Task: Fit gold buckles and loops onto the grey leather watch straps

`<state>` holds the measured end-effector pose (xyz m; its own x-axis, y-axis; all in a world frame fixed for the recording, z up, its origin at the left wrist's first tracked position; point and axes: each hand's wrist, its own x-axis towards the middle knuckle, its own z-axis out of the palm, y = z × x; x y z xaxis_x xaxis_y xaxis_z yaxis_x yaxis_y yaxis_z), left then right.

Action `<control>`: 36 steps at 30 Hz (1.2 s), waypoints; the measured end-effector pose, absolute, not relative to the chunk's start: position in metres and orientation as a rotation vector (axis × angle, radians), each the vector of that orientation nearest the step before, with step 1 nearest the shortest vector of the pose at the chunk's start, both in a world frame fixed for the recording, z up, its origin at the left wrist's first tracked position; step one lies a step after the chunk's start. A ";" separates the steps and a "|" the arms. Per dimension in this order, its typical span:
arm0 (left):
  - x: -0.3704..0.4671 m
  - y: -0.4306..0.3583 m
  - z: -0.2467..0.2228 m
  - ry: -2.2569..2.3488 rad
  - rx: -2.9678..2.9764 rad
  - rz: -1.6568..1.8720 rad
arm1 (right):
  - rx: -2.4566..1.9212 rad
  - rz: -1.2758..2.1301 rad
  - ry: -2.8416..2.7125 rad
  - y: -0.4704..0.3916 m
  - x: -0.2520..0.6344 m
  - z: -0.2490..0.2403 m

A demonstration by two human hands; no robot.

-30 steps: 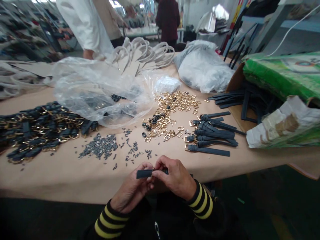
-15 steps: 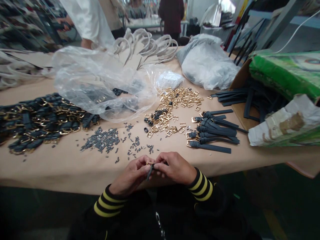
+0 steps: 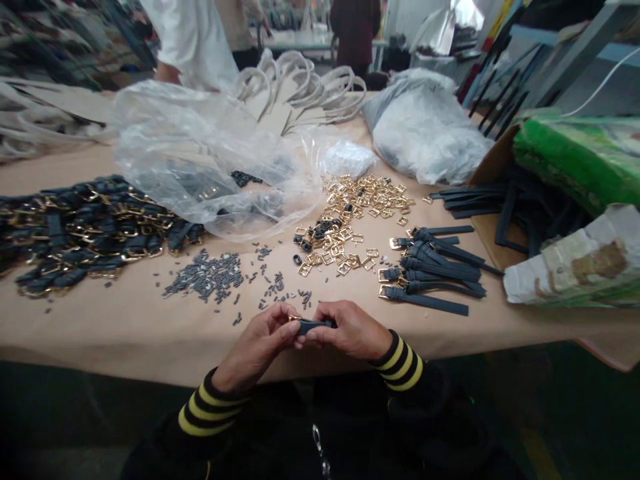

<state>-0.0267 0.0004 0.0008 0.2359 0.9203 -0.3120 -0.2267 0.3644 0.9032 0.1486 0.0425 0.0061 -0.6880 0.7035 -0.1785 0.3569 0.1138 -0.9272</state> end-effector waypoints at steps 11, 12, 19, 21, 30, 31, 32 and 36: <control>-0.044 0.008 -0.006 1.296 0.982 0.974 | -1.090 0.852 -2.578 0.113 0.107 0.029; -0.044 0.009 -0.007 1.318 0.964 0.983 | -1.193 0.694 -2.582 0.122 0.098 0.029; -0.047 0.009 -0.010 1.356 0.887 1.050 | -1.513 0.389 -2.681 0.143 0.048 0.016; -0.048 0.008 -0.011 1.374 0.890 1.075 | -1.513 0.412 -2.671 0.143 0.049 0.016; -0.043 0.007 -0.018 1.412 0.849 1.190 | -1.144 1.278 -2.089 0.077 0.111 0.022; -0.041 0.007 -0.018 1.412 0.844 1.198 | -1.151 1.348 -1.973 0.067 0.115 0.019; -0.039 0.006 -0.018 1.414 0.847 1.203 | -1.171 1.394 -1.871 0.059 0.117 0.014; -0.027 0.001 -0.009 1.452 0.940 1.183 | -1.218 1.417 -1.588 0.046 0.116 0.005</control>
